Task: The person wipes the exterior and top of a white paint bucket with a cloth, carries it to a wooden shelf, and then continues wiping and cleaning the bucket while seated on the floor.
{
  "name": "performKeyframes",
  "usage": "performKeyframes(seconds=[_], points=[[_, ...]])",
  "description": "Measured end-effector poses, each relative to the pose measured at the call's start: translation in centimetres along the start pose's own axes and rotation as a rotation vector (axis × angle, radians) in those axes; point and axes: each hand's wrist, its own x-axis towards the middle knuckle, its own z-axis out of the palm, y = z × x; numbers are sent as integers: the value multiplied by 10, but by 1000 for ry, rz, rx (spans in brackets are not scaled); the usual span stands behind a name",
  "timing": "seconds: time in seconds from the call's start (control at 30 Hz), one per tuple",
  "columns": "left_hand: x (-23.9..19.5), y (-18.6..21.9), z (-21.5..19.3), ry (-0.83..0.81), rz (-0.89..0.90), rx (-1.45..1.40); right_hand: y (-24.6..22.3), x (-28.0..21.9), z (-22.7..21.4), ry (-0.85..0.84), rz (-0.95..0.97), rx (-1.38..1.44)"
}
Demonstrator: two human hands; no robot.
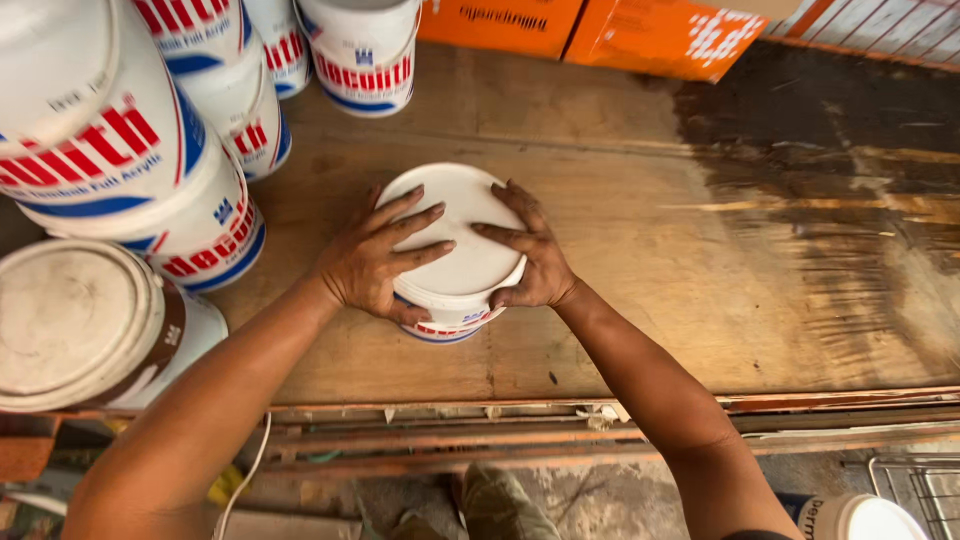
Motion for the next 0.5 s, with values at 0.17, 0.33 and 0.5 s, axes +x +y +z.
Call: performKeyframes(seconds=[0.17,0.33,0.5], points=[[-8,6,5,94,-127,-140,-15,-3,3,69,77,58],[4,11,-8,155,-144,-238,-12,3,-7,-57,173,120],[2,17,-10,190,-278,-299,-13,-2,2,74,91,184]])
